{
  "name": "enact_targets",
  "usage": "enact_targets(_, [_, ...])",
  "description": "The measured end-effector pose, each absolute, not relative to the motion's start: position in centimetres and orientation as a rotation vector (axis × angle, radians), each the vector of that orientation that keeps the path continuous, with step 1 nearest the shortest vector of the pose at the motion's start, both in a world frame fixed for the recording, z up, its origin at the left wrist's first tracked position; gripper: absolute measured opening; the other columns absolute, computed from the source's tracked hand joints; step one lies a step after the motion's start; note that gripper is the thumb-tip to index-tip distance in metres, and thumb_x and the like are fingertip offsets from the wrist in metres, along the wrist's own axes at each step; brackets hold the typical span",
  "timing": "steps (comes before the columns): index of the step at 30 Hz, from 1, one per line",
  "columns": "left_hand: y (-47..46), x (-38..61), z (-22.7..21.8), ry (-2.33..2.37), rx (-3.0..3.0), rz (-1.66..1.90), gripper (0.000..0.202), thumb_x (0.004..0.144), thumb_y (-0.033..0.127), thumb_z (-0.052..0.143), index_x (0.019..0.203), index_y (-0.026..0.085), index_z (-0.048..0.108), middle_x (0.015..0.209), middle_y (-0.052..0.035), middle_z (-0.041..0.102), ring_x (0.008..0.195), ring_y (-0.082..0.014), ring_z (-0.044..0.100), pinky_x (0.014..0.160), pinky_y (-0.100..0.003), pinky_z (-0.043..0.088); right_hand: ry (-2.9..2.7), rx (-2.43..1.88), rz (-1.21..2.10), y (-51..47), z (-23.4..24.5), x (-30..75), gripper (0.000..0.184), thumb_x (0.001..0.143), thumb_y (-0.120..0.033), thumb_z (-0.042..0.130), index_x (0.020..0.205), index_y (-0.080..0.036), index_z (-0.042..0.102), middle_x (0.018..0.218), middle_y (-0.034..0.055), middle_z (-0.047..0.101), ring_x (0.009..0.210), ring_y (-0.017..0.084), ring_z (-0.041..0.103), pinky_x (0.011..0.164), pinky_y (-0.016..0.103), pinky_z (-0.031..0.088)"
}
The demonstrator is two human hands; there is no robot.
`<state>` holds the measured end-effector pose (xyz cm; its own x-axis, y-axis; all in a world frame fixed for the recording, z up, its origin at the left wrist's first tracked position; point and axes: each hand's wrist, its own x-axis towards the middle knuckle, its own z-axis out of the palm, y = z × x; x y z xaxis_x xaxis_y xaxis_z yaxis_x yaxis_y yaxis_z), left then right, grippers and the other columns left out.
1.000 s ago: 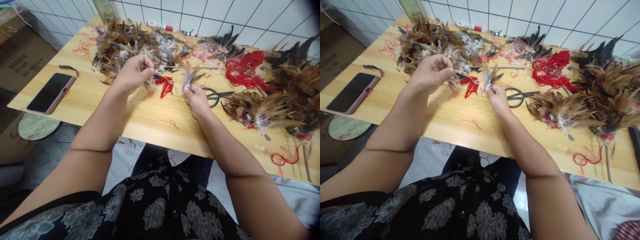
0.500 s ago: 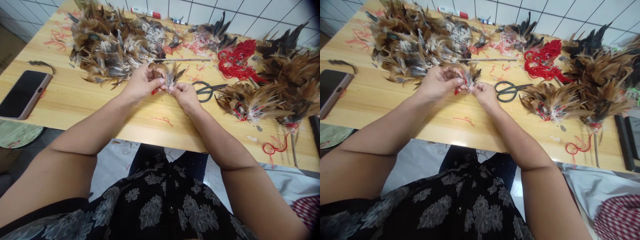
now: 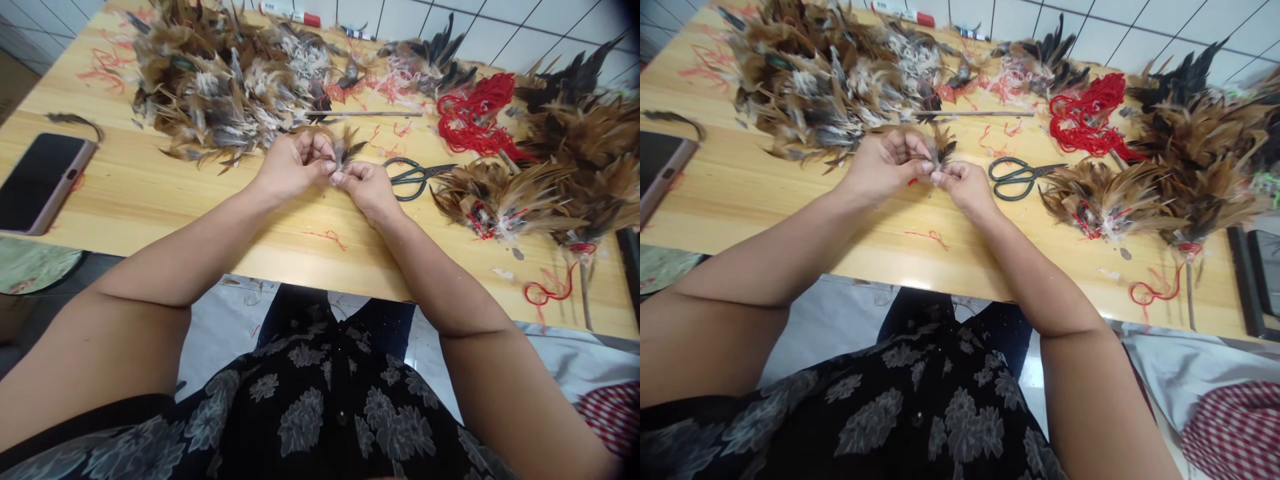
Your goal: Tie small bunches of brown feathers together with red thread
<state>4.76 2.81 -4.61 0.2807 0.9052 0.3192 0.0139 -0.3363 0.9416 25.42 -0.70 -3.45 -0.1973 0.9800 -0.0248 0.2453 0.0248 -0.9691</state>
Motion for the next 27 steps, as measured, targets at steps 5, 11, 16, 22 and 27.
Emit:
enact_targets(5, [1.9,4.8,-3.5,0.945,1.562,1.131,0.053,0.088,0.053,0.121,0.097,0.03,0.074,0.087,-0.0003,0.072,0.102,-0.0302,0.072,0.092,-0.048,0.06,-1.612,-1.285,1.18,-0.6,-3.9,25.8,0.056,0.105,-0.058,0.098,0.081,-0.024,0.061,0.077,-0.0037,0.051,0.081,0.014,0.047,0.077,0.031,0.04])
enact_targets(11, [1.2,4.8,-2.3,0.977,1.427,1.034,0.06,0.091,0.043,0.123,0.091,0.027,0.066,0.077,0.0023,0.062,0.092,-0.0264,0.074,0.086,-0.042,0.06,-1.677,-1.241,1.104,-0.7,-4.4,26.1,0.047,0.109,-0.051,0.09,0.082,-0.023,0.065,0.085,-0.0007,0.062,0.088,0.017,0.056,0.09,0.034,0.048])
enact_targets(16, [0.4,5.1,-1.7,0.938,1.396,0.99,0.053,0.089,0.035,0.122,0.082,0.022,0.071,0.077,-0.0002,0.068,0.078,-0.021,0.072,0.075,-0.034,0.06,-1.694,-1.257,1.079,-0.5,-4.7,26.1,0.041,0.111,-0.052,0.085,0.087,-0.022,0.068,0.088,0.0001,0.065,0.092,0.019,0.061,0.093,0.035,0.05])
enact_targets(22, [0.8,5.3,-2.7,0.929,1.333,1.05,0.058,0.083,0.04,0.127,0.082,0.022,0.072,0.078,-0.0004,0.072,0.073,-0.0187,0.07,0.069,-0.03,0.06,-1.846,-1.349,0.896,-0.7,-4.5,25.7,0.028,0.11,-0.034,0.08,0.087,-0.023,0.068,0.099,0.0042,0.071,0.099,0.023,0.067,0.099,0.039,0.055])
enact_targets(27, [1.6,5.2,-4.2,0.876,1.323,1.047,0.065,0.076,0.056,0.13,0.086,0.023,0.076,0.079,-0.0012,0.072,0.078,-0.0222,0.072,0.073,-0.035,0.062,-1.909,-1.343,0.816,-0.7,-4.9,25.7,0.02,0.108,-0.031,0.081,0.091,-0.023,0.073,0.101,0.0051,0.074,0.102,0.025,0.069,0.103,0.042,0.06])
